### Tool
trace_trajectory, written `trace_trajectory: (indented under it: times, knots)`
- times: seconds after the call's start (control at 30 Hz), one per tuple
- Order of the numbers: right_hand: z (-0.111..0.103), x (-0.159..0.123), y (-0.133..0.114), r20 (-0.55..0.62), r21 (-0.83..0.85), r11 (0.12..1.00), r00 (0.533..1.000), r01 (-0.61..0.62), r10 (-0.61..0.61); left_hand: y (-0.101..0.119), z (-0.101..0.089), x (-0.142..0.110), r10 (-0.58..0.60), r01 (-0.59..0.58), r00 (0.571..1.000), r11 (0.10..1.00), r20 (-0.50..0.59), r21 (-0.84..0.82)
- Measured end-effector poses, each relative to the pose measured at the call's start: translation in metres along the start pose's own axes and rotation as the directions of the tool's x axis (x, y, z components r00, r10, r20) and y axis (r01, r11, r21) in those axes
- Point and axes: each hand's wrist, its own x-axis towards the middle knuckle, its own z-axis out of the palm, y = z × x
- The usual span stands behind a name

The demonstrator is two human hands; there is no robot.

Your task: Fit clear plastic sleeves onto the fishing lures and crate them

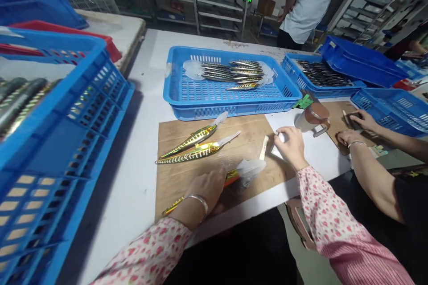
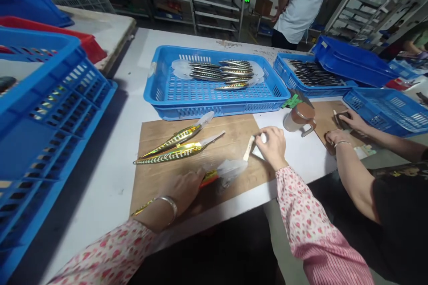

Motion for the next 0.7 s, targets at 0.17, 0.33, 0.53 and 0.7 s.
trace_trajectory:
  times: [0.17,0.33,0.53,0.7]
  knots:
    - [0.022,-0.018,-0.069,0.099,0.138,0.989,0.992,0.06,-0.074,0.001,0.004,0.003,-0.022,0.021,0.999,1.0,0.034,0.018]
    - [0.034,-0.036,-0.115,0.152,0.083,0.979,0.969,0.184,-0.195,0.002,0.011,0.003,-0.045,0.044,0.999,0.996,0.012,0.078]
    - [0.012,-0.006,-0.03,0.077,0.042,0.995,0.994,-0.085,0.081,0.009,0.01,-0.006,-0.069,0.073,0.997,0.991,-0.033,0.111]
    - [0.003,0.009,-0.017,-0.077,0.21,0.948,0.962,-0.24,0.261,0.027,0.017,-0.015,-0.08,0.086,0.995,0.987,-0.053,0.137]
